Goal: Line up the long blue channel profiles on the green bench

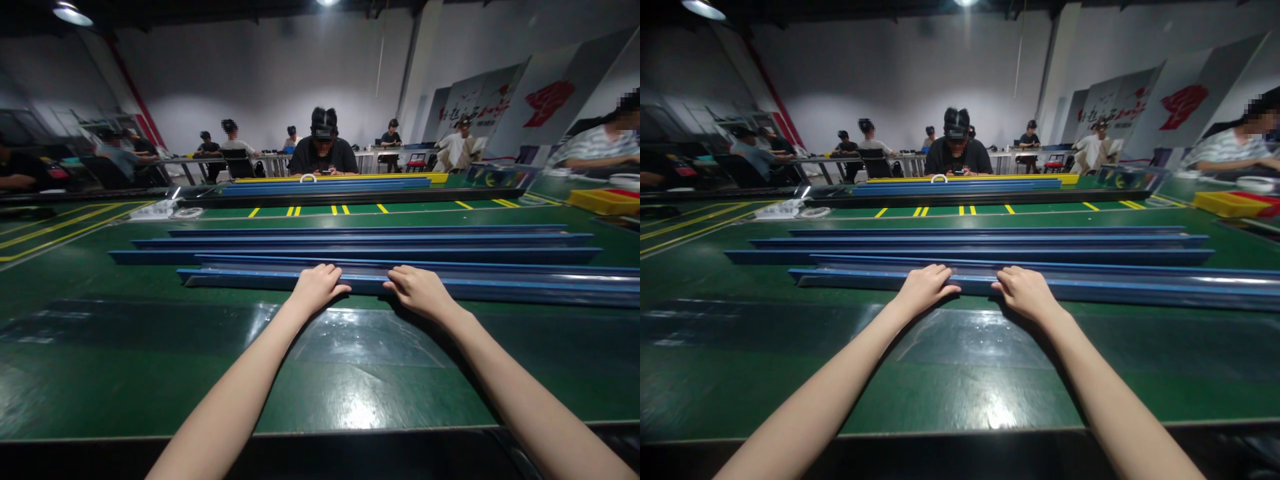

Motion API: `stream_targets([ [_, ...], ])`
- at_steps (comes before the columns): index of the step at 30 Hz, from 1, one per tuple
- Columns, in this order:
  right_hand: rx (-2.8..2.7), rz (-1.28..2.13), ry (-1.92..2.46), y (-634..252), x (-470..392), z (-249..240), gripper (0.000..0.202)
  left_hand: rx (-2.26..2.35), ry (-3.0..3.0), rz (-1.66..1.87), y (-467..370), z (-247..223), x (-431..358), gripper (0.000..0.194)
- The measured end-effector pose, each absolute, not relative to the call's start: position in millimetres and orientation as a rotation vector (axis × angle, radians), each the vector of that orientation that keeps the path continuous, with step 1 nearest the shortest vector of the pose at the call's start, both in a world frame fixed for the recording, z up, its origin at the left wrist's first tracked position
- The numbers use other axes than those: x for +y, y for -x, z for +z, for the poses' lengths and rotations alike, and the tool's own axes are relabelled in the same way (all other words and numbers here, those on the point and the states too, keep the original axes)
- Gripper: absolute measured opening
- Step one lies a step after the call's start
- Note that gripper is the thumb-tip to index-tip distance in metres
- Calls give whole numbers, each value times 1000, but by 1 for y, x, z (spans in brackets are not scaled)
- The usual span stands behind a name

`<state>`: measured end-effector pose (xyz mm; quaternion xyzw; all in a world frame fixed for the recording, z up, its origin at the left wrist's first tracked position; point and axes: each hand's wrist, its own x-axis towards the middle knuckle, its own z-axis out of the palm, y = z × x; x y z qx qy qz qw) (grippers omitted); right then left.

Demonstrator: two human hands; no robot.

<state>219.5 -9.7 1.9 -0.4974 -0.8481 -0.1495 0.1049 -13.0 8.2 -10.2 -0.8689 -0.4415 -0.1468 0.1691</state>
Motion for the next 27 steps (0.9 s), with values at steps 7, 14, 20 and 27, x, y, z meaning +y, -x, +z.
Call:
stream_targets([
  [7,-2545,-489,1434,-221,-10,7,32,-1276,2496,-388,11,-6,6,37],
  [14,-2577,-385,1465,-230,-15,13,35,-1288,2535,-363,1,1,-5,36],
  [20,-2592,-322,1479,-235,-17,15,36,-1274,2593,-342,1,4,-4,34],
  [27,-2609,-165,1515,-236,-16,17,39,-1207,2685,-228,7,14,0,32],
])
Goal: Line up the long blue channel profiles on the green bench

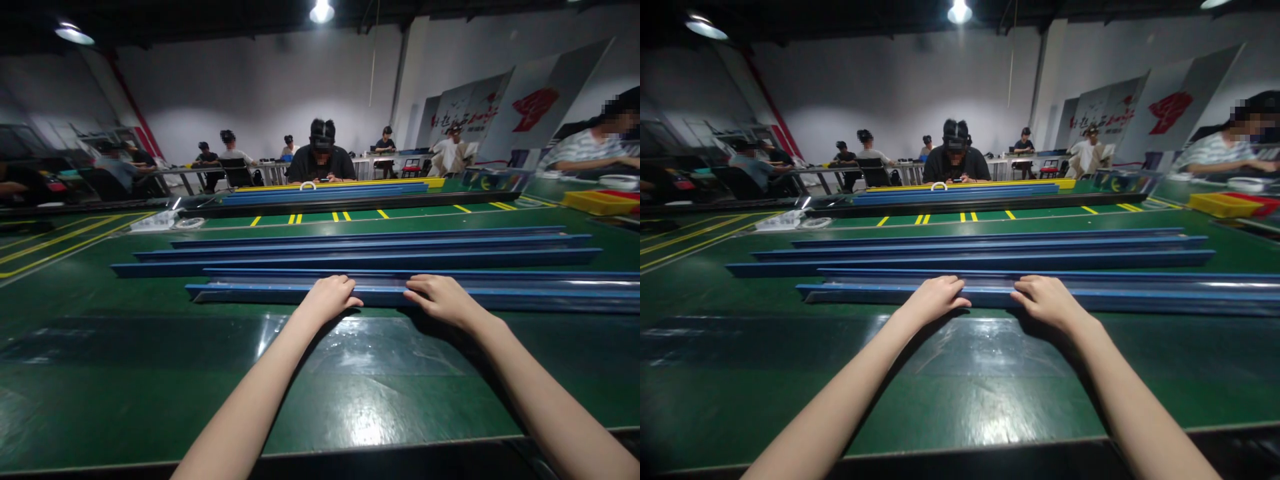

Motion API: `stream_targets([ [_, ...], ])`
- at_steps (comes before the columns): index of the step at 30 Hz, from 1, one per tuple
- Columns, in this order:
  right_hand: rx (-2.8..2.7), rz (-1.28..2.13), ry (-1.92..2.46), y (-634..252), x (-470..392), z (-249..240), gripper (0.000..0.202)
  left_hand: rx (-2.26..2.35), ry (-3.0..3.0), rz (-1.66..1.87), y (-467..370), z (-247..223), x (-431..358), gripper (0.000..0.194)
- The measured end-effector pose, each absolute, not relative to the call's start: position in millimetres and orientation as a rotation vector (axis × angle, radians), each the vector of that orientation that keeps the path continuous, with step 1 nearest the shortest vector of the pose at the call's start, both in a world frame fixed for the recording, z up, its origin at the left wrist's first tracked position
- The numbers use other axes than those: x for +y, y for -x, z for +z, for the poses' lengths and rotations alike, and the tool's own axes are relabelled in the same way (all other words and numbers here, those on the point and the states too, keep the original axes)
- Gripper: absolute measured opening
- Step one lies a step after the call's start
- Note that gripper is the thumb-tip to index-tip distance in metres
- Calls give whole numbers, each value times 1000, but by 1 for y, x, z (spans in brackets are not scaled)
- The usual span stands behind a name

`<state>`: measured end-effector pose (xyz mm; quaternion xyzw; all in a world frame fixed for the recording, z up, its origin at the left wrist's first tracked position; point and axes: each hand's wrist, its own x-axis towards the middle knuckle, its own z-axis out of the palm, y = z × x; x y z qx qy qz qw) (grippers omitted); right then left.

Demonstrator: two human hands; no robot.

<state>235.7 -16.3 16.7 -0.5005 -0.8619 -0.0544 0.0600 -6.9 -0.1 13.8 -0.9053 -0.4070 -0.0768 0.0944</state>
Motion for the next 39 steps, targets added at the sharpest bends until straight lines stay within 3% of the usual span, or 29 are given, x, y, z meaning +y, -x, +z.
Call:
stream_targets([
  [12,-2615,-152,1469,-223,-16,19,37,-1009,2702,-245,49,10,10,28],
  [39,-2814,175,1097,-132,8,35,32,-1146,2776,-276,109,11,12,29],
])
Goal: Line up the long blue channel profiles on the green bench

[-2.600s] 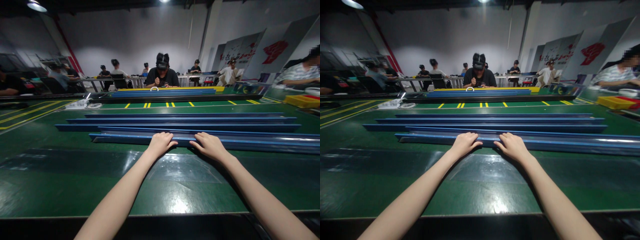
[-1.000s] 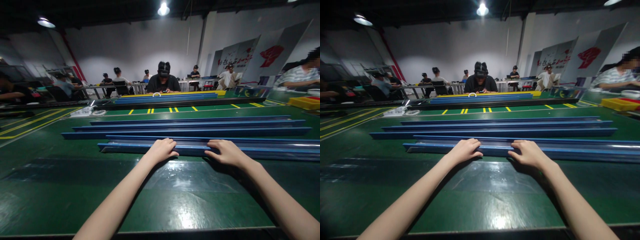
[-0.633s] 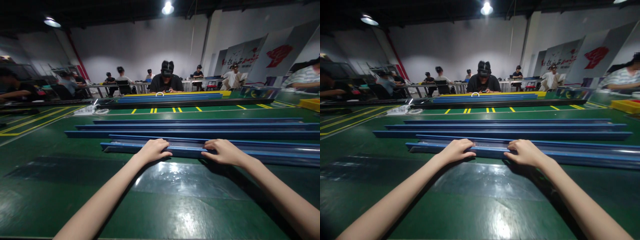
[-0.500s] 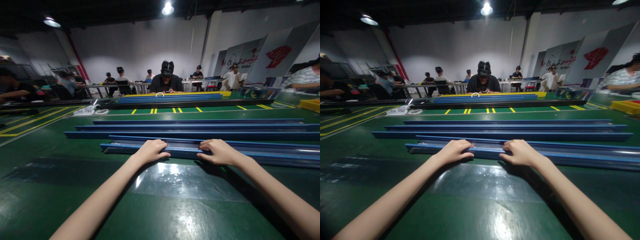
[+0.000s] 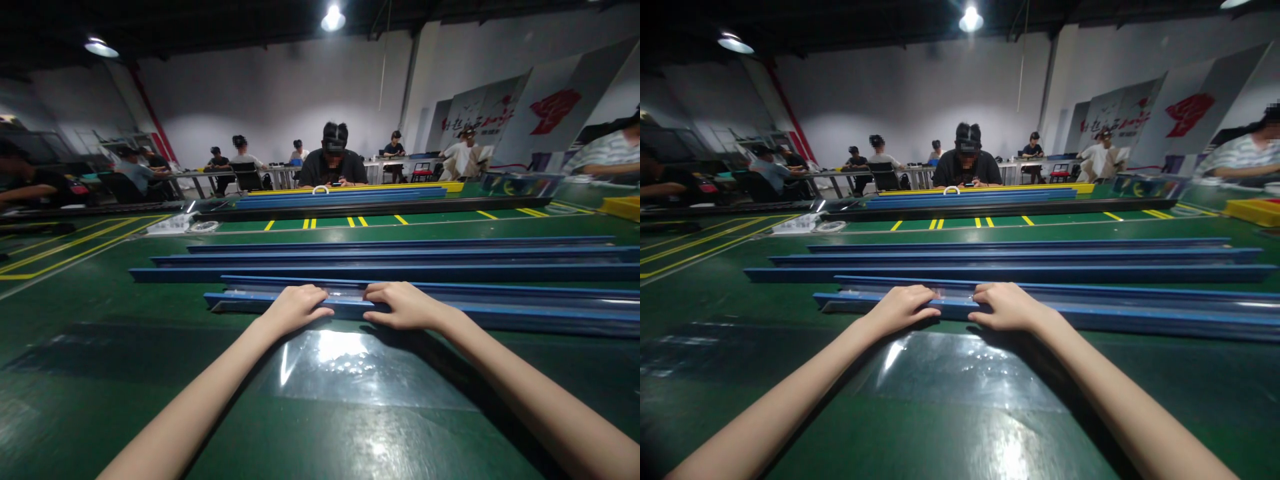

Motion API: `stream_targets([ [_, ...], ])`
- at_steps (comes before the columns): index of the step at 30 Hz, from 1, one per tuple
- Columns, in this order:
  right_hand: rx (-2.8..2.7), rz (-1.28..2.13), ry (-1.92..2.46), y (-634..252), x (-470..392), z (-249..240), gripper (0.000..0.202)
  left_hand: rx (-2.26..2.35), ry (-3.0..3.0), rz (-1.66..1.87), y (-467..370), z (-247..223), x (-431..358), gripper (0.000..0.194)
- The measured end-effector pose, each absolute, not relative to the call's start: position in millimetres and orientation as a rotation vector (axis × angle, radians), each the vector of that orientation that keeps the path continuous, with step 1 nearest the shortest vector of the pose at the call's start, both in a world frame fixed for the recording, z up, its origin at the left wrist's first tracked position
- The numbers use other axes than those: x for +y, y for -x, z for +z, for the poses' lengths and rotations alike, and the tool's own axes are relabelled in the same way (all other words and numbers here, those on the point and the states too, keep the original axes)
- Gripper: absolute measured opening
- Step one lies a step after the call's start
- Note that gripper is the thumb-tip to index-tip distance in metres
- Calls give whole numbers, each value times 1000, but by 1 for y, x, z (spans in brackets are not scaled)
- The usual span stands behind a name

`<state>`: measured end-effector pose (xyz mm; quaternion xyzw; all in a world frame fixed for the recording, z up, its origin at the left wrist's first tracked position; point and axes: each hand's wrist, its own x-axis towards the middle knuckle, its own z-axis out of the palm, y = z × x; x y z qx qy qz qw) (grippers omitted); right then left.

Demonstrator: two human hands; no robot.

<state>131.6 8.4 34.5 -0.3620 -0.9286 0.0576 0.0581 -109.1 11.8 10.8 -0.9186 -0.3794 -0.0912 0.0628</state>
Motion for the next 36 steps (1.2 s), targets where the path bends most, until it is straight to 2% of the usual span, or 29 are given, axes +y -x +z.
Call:
stream_targets([
  [7,-2809,124,1139,-120,13,34,31,-1143,2675,-490,118,5,8,27],
  [17,-2632,299,1097,-98,20,31,20,-1310,2629,-610,125,13,3,26],
  [30,-2567,402,1076,-96,21,28,24,-1420,2635,-712,124,9,5,30],
  [36,-2683,152,1154,-93,15,32,18,-1427,2617,-663,124,9,6,32],
])
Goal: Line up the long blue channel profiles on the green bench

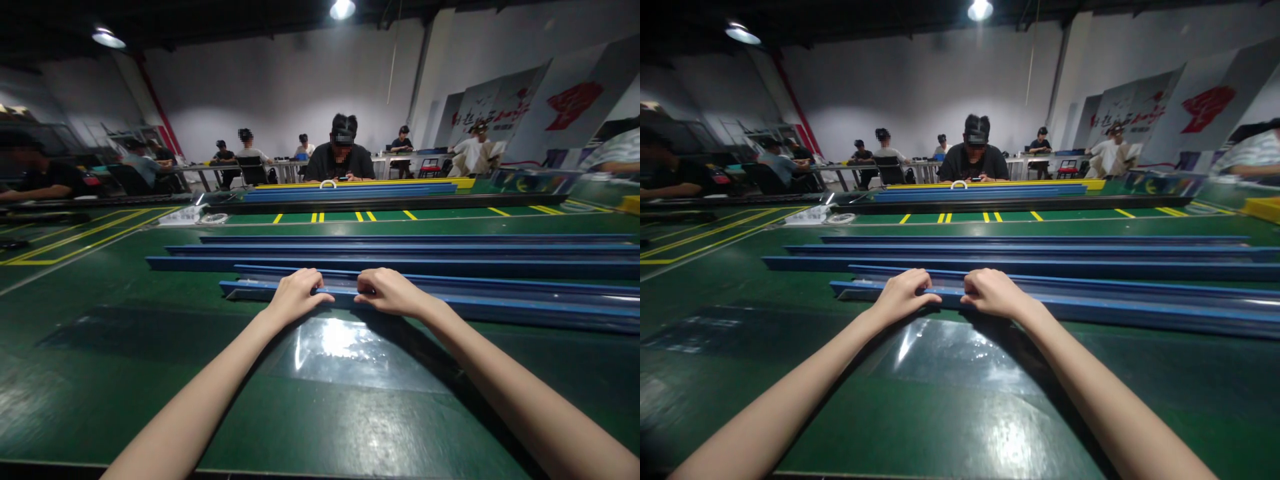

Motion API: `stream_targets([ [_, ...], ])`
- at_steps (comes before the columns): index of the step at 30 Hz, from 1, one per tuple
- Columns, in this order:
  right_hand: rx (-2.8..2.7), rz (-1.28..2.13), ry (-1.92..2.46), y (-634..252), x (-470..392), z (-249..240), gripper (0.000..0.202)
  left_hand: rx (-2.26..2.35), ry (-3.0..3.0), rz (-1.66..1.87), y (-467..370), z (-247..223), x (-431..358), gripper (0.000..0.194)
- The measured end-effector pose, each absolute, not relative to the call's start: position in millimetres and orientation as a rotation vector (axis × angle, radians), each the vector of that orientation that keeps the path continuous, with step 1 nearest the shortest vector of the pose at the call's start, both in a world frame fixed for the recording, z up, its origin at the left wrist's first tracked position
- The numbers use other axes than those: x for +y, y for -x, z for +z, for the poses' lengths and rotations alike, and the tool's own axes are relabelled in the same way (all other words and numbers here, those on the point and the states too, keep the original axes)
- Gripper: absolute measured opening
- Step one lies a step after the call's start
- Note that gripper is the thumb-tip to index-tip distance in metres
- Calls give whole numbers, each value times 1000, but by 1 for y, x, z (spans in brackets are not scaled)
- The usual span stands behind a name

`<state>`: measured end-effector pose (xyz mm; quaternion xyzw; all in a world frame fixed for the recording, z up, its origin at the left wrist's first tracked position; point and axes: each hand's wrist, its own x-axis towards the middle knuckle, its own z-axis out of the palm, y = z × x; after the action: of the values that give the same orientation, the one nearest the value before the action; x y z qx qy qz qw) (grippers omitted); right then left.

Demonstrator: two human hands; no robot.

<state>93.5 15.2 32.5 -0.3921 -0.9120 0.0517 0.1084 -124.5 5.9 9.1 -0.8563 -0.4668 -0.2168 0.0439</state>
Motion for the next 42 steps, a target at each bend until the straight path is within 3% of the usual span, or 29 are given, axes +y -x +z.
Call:
stream_targets([
  [8,-2732,-157,1261,-86,3,37,14,-1325,2517,-502,125,9,5,40],
  [21,-2751,-262,1311,-85,3,38,21,-1269,2507,-539,126,5,5,41],
  [34,-2793,-71,1324,-107,-2,49,21,-1176,2685,-543,121,11,-5,28],
  [42,-2664,299,1452,-123,7,46,30,-1405,2755,-480,140,27,-3,27],
])
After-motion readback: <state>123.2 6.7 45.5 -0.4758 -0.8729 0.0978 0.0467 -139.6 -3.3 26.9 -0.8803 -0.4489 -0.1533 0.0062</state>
